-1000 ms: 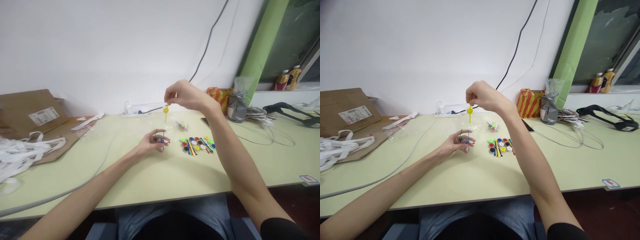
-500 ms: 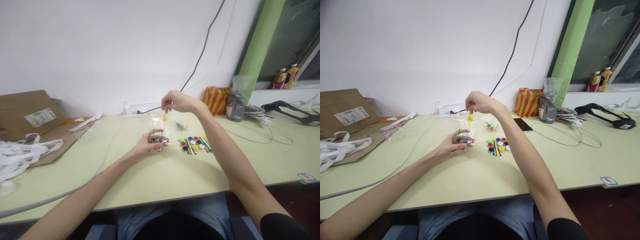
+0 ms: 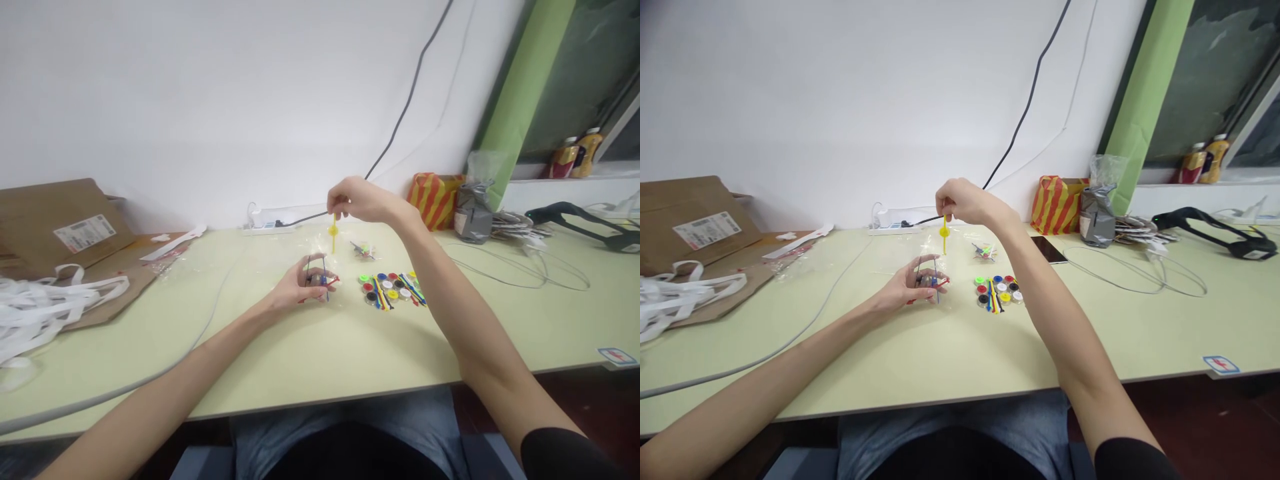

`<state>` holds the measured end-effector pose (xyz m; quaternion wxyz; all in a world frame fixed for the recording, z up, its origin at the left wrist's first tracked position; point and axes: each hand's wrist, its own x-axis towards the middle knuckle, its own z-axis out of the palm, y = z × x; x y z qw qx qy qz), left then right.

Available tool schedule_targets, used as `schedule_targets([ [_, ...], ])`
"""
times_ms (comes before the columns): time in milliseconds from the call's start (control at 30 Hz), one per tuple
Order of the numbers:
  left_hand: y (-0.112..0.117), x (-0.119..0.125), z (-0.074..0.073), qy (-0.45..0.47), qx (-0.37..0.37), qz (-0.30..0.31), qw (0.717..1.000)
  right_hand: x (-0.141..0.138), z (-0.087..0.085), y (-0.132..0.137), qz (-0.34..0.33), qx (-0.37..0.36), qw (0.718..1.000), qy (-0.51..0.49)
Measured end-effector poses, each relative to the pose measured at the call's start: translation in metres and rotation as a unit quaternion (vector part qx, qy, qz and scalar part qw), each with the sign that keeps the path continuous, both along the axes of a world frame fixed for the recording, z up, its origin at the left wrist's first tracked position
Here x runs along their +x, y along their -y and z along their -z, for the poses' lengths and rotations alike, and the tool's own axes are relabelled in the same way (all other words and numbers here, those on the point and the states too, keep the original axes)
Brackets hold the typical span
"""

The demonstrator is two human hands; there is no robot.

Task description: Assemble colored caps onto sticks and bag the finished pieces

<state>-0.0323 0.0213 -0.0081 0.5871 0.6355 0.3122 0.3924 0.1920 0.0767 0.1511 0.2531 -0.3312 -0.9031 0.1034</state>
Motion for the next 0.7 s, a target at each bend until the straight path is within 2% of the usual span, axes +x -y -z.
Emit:
schedule_targets([
  [200,-0.002,0.001,0.003,0.014,0.008,-0.007,1.000,-0.004,0.000,0.002,-0.036,-0.084,0.994,0.056],
  [433,0.000,0.001,0.006,0.010,0.015,-0.016,1.000,-0.005,0.008,-0.002,-0.080,-0.157,0.977,0.121],
  [500,0.001,0.002,0.007,0.016,0.006,-0.014,1.000,-0.006,0.009,-0.003,-0.077,-0.137,0.983,0.099],
  [600,0.000,0.004,0.007,0.040,0.006,-0.031,0.999,-0.007,0.008,-0.007,-0.049,-0.044,0.998,0.001],
  [700,-0.007,0.000,0.003,0.069,0.060,-0.099,0.991,-0.006,0.007,-0.018,0.027,0.069,0.992,-0.098],
])
